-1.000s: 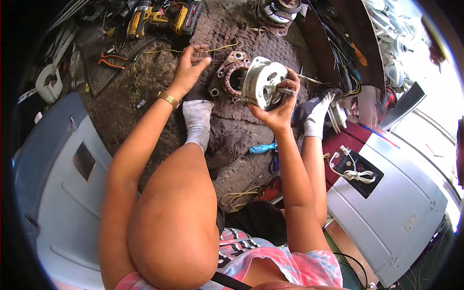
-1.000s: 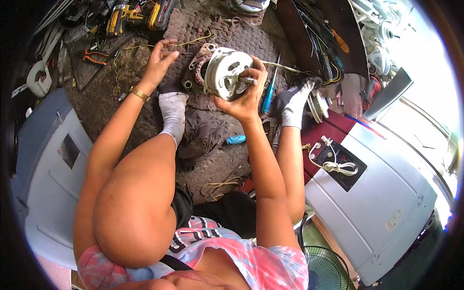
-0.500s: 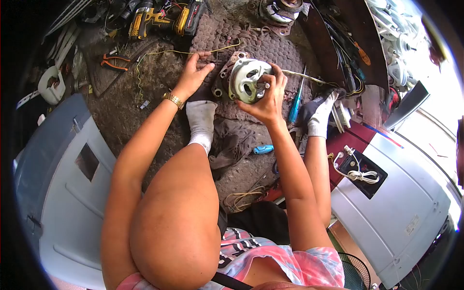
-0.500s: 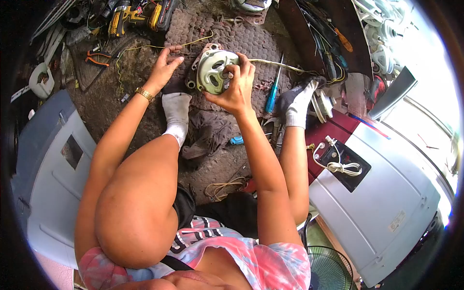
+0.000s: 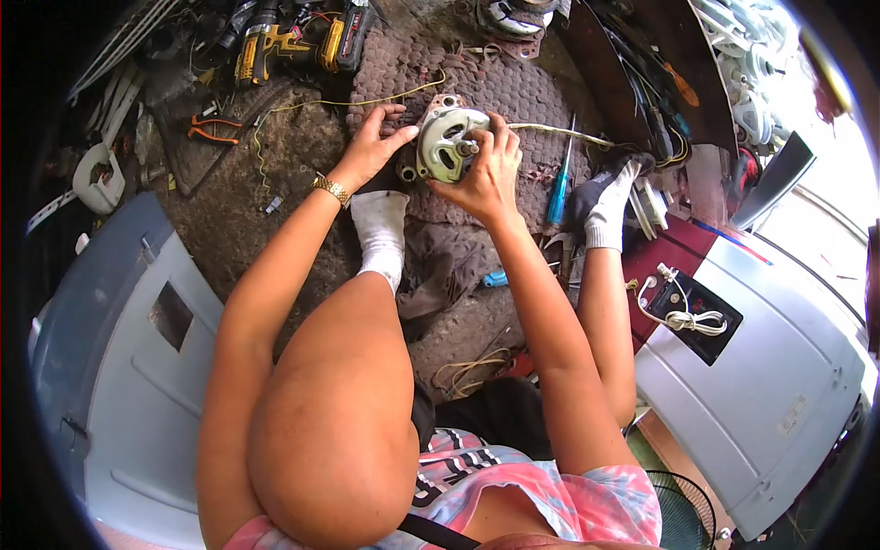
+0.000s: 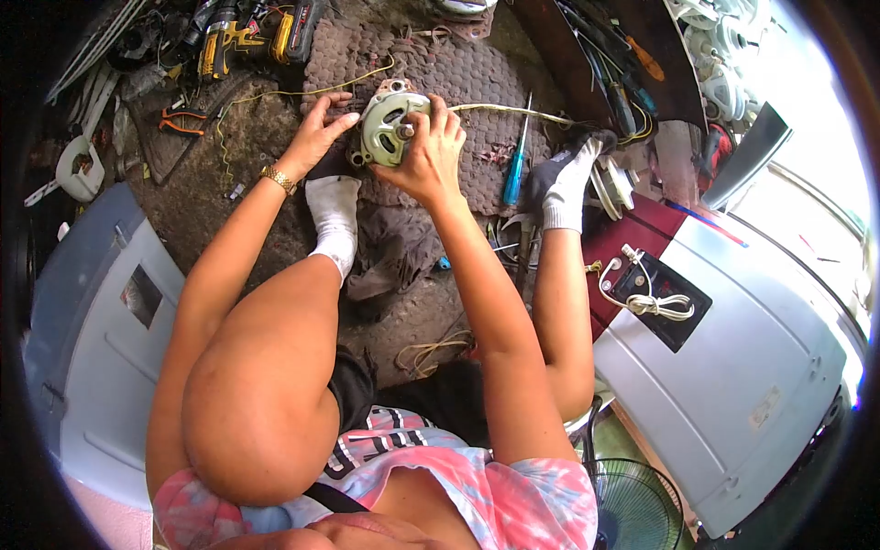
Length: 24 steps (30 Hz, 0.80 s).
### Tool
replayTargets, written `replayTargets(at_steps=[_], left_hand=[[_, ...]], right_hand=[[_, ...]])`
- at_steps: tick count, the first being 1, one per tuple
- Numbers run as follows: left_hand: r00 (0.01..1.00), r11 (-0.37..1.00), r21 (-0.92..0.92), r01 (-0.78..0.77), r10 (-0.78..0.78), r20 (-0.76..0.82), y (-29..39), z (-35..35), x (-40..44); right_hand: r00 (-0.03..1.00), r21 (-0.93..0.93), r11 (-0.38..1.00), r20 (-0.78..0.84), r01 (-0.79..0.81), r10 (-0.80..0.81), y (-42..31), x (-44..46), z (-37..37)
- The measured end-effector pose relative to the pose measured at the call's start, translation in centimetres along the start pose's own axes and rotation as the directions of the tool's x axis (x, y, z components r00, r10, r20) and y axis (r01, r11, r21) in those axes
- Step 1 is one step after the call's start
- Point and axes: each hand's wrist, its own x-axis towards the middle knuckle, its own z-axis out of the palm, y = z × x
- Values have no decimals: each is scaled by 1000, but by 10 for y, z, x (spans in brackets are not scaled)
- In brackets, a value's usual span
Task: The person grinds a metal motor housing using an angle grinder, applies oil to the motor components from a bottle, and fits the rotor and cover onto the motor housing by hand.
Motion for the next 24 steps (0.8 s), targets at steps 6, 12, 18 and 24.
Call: replayTargets(at_steps=[6, 12, 18, 24], left_hand=[[981, 990, -91, 107, -91, 169, 16, 18, 7], [978, 998, -49, 29, -18, 209, 8, 20, 15], [994, 998, 31, 60, -63, 88, 16, 22, -11], [999, 988, 144, -51, 49, 13, 5, 25, -23]], right_hand=[[978, -134, 990, 207, 41, -12, 7, -2, -8], [959, 30, 962, 101, -270, 266, 3, -23, 5], [984, 33, 996, 160, -80, 74, 13, -16, -6], [977, 69, 992, 193, -107, 92, 14, -8, -7]])
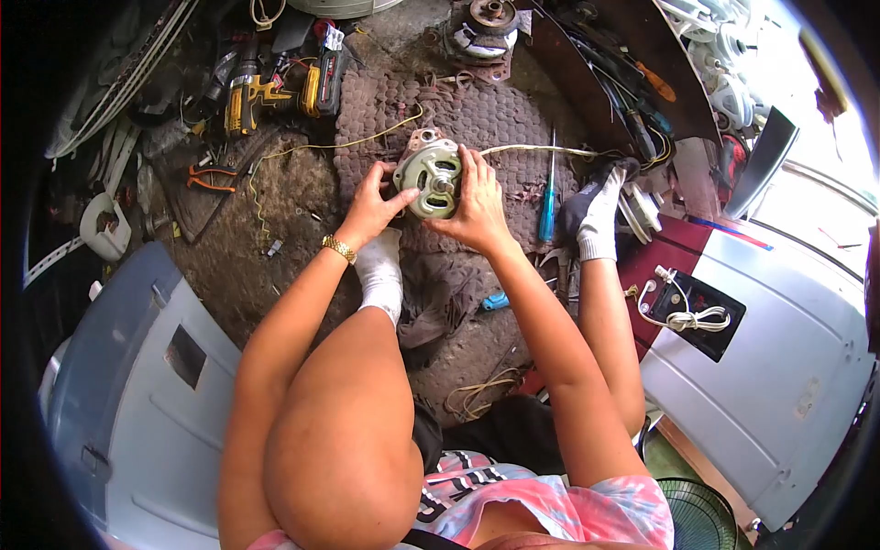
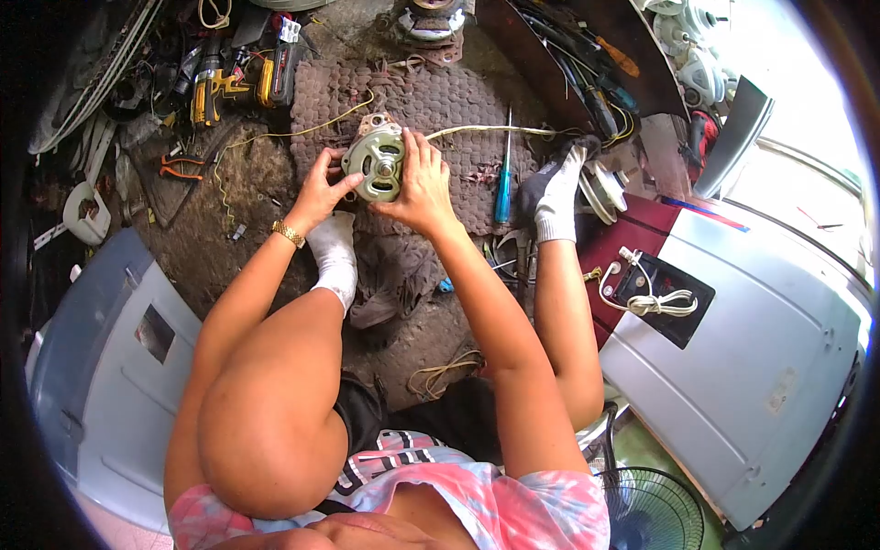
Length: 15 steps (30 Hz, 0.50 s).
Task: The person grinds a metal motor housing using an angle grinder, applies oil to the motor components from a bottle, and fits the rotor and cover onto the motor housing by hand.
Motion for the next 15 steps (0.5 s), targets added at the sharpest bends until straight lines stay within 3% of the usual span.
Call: replayTargets(at_steps=[4, 5, 8, 12, 15], left_hand=[[988, 963, -224, 147, -134, 70, 0, 0, 15], [992, 979, -172, 111, -100, 71, 0, 0, 17], [974, 954, -212, 214, -191, 125, 18, -3, 11], [988, 964, -224, 145, -128, 87, 18, 1, 8], [986, 966, -203, 162, -150, 76, 10, 4, 14]], right_hand=[[998, -22, 998, 6, 55, -55, 4, 3, 0], [997, -27, 997, 1, 76, -76, 5, 5, 0], [991, 53, 990, 19, 133, -134, 7, 7, -4], [981, 79, 978, 17, 191, -193, 9, 5, -7], [989, 88, 986, 24, 140, -143, 4, 5, -4]])
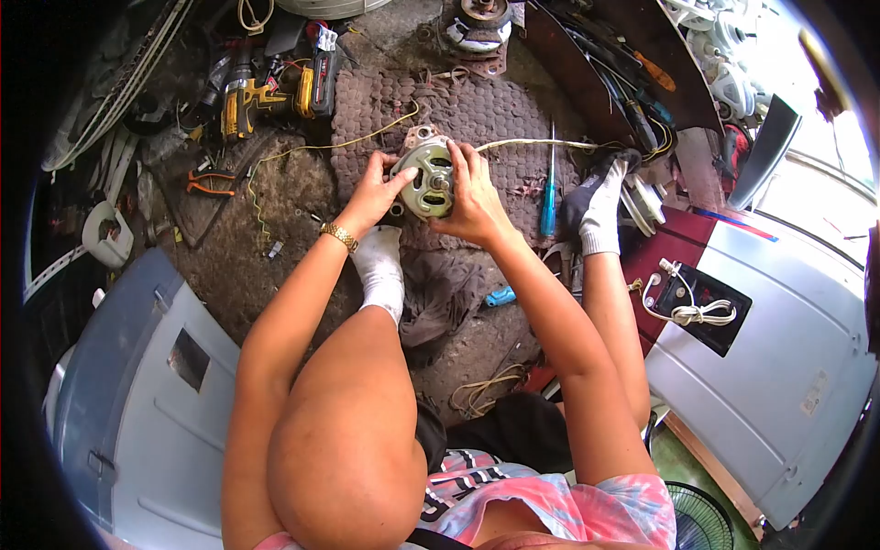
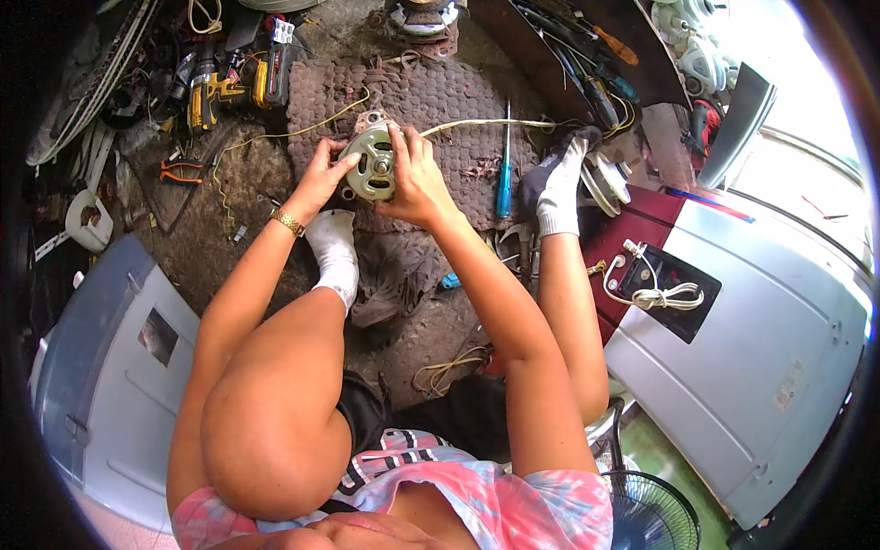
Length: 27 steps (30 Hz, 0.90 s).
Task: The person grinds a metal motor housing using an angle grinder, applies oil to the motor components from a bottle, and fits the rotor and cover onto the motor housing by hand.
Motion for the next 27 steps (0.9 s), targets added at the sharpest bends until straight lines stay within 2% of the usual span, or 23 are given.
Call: replayTargets(at_steps=[3, 4, 7, 8, 9, 10, 11, 16, 20, 23, 26, 27], left_hand=[[999, 998, -45, 50, -51, -15, -3, -1, 7], [997, 997, -46, 68, -69, -21, -1, -1, 6], [996, 996, -34, 79, -80, -46, -2, 5, 7], [996, 999, -12, 51, -52, -67, -8, 5, 11], [996, 1000, 13, 26, -25, -88, -6, 4, 11], [997, 994, -97, 51, -57, -54, -6, 4, 9], [998, 996, -78, 35, -39, -52, -6, 1, 9], [1000, 999, -41, 17, -17, 0, -10, -3, 4], [998, 995, 81, -52, 54, -26, -14, -2, 8], [1000, 1000, -24, 2, -2, -27, -3, 2, 10], [988, 977, -159, 142, -128, 90, 4, 1, 16], [987, 977, -161, 140, -124, 105, 7, 1, 17]], right_hand=[[999, -30, 1000, 32, 10, -9, 0, 2, -5], [1000, -101, 995, 7, -13, 13, -2, 1, -2], [958, -275, 922, 0, -274, 285, -32, -1, 3], [948, -277, 908, -28, -313, 318, -34, -1, 7], [949, -228, 921, -59, -316, 311, -33, 1, 11], [948, -174, 932, -87, -317, 306, -32, 1, 15], [946, -119, 941, -115, -316, 303, -30, 1, 19], [982, -102, 982, -115, -159, 147, -23, 4, 12], [985, -89, 983, -65, -163, 158, -16, 5, 8], [985, -70, 983, -44, -171, 168, -14, 7, 7], [979, -51, 978, -54, -201, 199, -12, 6, 9], [976, -43, 976, -60, -214, 211, -13, 7, 10]])
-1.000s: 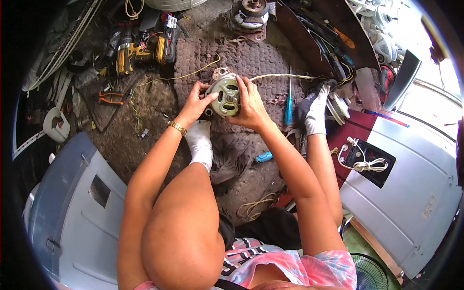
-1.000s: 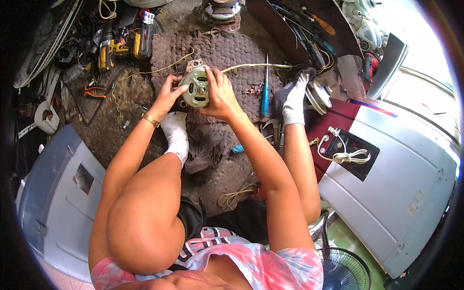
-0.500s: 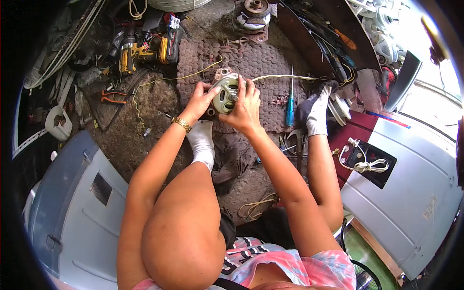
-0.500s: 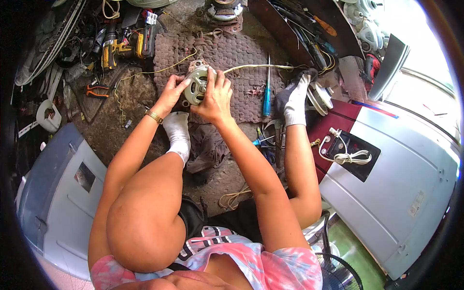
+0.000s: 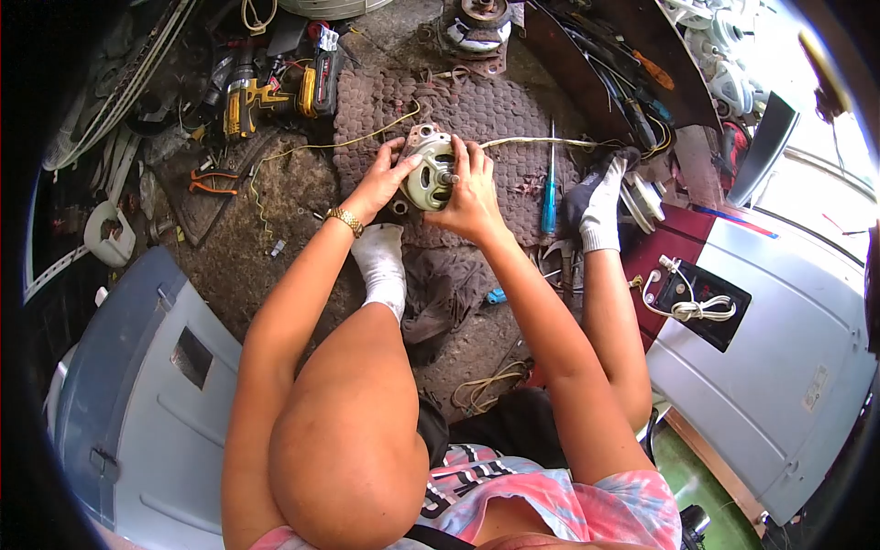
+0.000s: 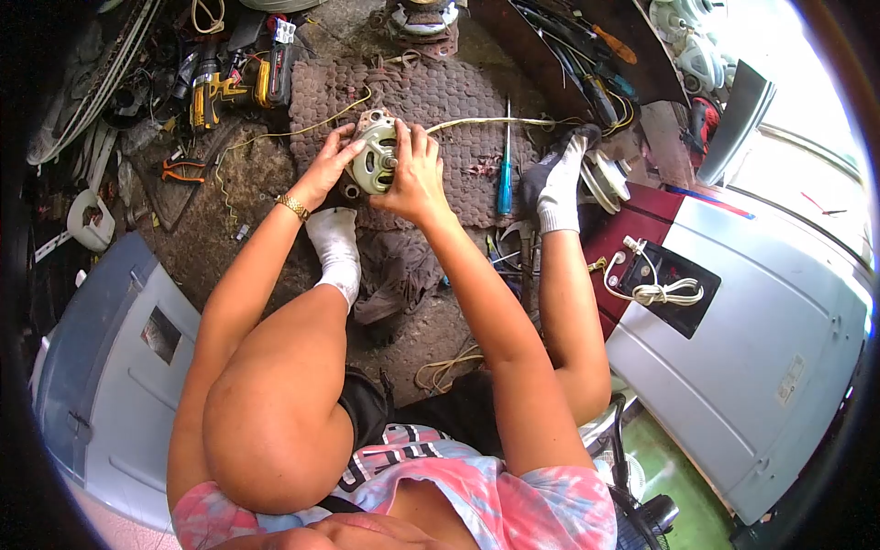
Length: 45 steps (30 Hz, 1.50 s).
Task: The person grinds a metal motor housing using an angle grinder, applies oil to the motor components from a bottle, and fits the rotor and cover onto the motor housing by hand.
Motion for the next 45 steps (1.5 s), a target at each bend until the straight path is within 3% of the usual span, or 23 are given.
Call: replayTargets(at_steps=[6, 9, 12, 16, 20, 24, 26, 27, 28, 29, 30, 32, 33, 34, 36, 38, 40, 42, 44, 45], left_hand=[[999, 999, -34, 29, -28, 17, 5, 3, 2], [999, 992, 116, 54, -53, -13, 2, 7, 15], [988, 989, -16, 149, -149, 36, 10, 8, 14], [959, 960, -7, 279, -278, 61, 24, 5, 15], [959, 966, 11, 257, -256, 119, 20, -1, 24], [966, 964, 71, 258, -259, -1, 27, 8, 14], [955, 956, 39, 290, -292, 46, 18, 6, 17], [959, 959, 62, 276, -279, 51, 9, 1, 23], [963, 963, 85, 257, -262, 56, 8, -2, 30], [975, 984, 93, 152, -165, 152, 9, -1, 29], [978, 973, 165, 163, -181, 101, 13, 2, 27], [982, 977, 105, 186, -188, 13, 7, 7, 17], [987, 981, 112, 156, -158, 17, 4, 8, 15], [992, 985, 124, 122, -126, 24, 5, 10, 14], [997, 976, 204, 73, -72, -15, 8, 9, 14], [998, 959, 278, 58, -58, -6, 6, 8, 14], [998, 969, 241, 53, -63, 31, 22, 12, 5], [997, 968, 240, 72, -64, -41, 10, 12, 15], [999, 965, 259, 31, -19, -45, -11, 0, 35], [999, 973, 229, 38, -34, -19, -3, 2, 30]], right_hand=[[999, -15, 999, 25, -45, 45, -2, 0, -3], [998, -4, 999, 32, -50, 50, -3, -2, -3], [999, 13, 999, 21, -29, 29, 0, 0, -2], [998, 19, 999, 49, -39, 38, 0, 3, -5], [992, 32, 995, 85, -98, 95, -1, 3, -6], [996, -47, 996, 55, -74, 76, 4, 1, 0], [994, 79, 997, 106, -7, -1, 16, 2, -8], [992, 351, 936, 124, -32, -13, 38, 3, -1], [990, 595, 802, 134, -48, -40, 57, 7, 4], [976, 844, 491, 182, -217, 117, 55, 3, 0], [951, 882, 393, 163, -259, 262, 55, 4, -5], [869, 854, 473, -54, -215, 493, 57, 14, 21], [818, 749, 592, -118, -299, 563, 50, 16, 32], [780, 573, 706, -173, -418, 602, 43, 20, 39], [790, 396, 831, -320, -390, 523, 27, 20, 40], [759, 402, 865, -449, -301, 473, 28, 21, 46], [757, 481, 821, -400, -306, 517, 25, 18, 37], [704, 510, 837, -519, -201, 485, 48, 22, 61], [649, 699, 703, -477, -128, 593, 66, -1, 74], [745, 576, 789, -425, -215, 514, 56, -37, 55]])
